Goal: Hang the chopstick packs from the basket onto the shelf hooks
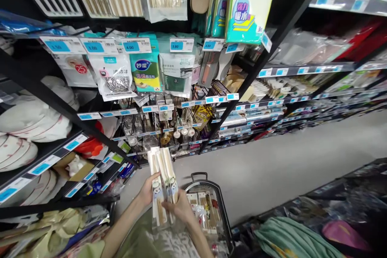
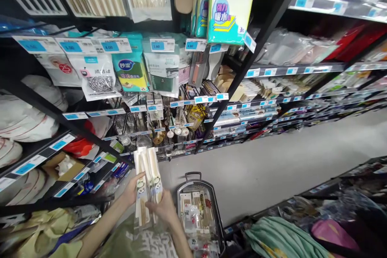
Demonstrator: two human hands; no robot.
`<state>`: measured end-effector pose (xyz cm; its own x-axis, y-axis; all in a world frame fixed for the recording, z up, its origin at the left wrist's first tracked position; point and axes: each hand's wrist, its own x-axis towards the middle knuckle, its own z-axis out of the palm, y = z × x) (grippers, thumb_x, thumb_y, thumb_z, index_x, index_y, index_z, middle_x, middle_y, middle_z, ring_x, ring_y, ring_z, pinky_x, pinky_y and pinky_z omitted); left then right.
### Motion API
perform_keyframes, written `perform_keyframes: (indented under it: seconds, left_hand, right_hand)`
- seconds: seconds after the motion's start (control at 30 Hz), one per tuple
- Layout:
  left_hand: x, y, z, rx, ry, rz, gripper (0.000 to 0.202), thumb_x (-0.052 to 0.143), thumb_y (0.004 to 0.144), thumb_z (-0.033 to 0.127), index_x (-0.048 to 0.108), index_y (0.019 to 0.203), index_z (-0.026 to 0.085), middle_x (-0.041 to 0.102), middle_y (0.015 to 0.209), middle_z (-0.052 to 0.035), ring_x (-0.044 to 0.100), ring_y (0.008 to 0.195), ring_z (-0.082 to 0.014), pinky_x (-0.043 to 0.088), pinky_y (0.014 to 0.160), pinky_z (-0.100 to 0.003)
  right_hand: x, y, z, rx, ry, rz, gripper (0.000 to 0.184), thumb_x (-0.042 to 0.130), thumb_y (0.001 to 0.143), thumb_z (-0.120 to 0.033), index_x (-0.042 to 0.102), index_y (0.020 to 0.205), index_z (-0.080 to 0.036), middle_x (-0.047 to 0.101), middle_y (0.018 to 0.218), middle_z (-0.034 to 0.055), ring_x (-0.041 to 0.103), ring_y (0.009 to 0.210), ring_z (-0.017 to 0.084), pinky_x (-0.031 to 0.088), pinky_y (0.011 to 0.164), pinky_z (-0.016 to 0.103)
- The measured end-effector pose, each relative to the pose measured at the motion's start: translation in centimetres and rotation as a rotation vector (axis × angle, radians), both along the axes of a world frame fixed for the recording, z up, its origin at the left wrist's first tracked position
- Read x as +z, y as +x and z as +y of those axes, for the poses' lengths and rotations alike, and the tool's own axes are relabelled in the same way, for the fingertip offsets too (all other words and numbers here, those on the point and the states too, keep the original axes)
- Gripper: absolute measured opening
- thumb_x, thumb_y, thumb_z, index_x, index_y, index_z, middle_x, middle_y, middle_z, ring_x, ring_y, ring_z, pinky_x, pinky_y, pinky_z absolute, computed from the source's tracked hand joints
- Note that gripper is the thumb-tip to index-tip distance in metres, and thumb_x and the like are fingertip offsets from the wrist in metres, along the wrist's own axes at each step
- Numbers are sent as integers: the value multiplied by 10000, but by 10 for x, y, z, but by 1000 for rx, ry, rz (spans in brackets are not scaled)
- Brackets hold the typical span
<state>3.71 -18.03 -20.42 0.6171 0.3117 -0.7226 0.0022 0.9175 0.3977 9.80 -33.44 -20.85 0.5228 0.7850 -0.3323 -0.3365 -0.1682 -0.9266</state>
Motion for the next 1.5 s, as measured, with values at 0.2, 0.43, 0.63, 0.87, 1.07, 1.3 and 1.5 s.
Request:
perform_keyframes:
  seconds: [0.2, 0.43, 0.63, 0.87, 1.07, 1.3, 1.5]
  left_hand:
    - [-16, -25, 1, 201, 155, -114, 129, 686, 865, 140, 557, 861, 143, 481, 600, 63, 449, 462, -71, 405, 469, -176]
    - [-40, -41, -37, 73, 238, -73, 454, 935, 589, 333, 669, 880, 109, 615, 637, -12, 554, 545, -139, 461, 513, -219]
    - [-47, -51, -53, 44, 185, -33, 349, 878, 627, 207, 697, 901, 89, 697, 738, -92, 639, 616, -211, 526, 596, -288]
    - [-68, -70, -59, 188, 69, -84, 280, 795, 664, 209, 546, 790, 179, 538, 613, 43, 509, 500, -101, 443, 521, -204]
    - [-71, -73, -62, 215, 77, -94, 403, 879, 636, 290, 621, 909, 141, 540, 599, 39, 528, 516, -115, 448, 517, -219]
    - [-64, -87, -55, 126, 97, -55, 446, 938, 500, 216, 684, 845, 87, 690, 687, -75, 648, 625, -218, 513, 612, -301]
    - [-65, -94, -47, 158, 54, 18, 276, 776, 690, 211, 706, 908, 56, 717, 745, -94, 641, 602, -187, 516, 586, -280]
  right_hand:
    - [-29, -15, -27, -248, -122, 29, 399, 771, 710, -454, 605, 940, -174, 623, 663, -5, 564, 537, 167, 479, 522, 273]
    - [-29, -40, -30, 18, -106, -188, 275, 698, 776, -387, 670, 933, -162, 720, 840, 57, 653, 771, 237, 511, 732, 325]
    - [-36, -57, -36, 62, -84, -88, 367, 692, 800, -463, 694, 976, -141, 738, 895, 90, 669, 833, 268, 530, 789, 377]
    - [-60, -74, -48, -276, -158, 391, 466, 813, 658, -550, 684, 899, -174, 728, 821, 81, 703, 763, 285, 567, 703, 367]
    - [-59, -73, -48, -19, -163, 60, 461, 754, 738, -535, 691, 1009, -168, 742, 953, 101, 693, 948, 318, 538, 879, 412]
    - [-52, -78, -42, 192, -168, -294, 439, 633, 841, -526, 652, 1069, -151, 715, 1010, 107, 653, 968, 301, 492, 897, 399]
    - [-54, -80, -41, -57, -207, -37, 469, 639, 824, -597, 641, 980, -155, 696, 862, 57, 646, 840, 252, 505, 779, 332]
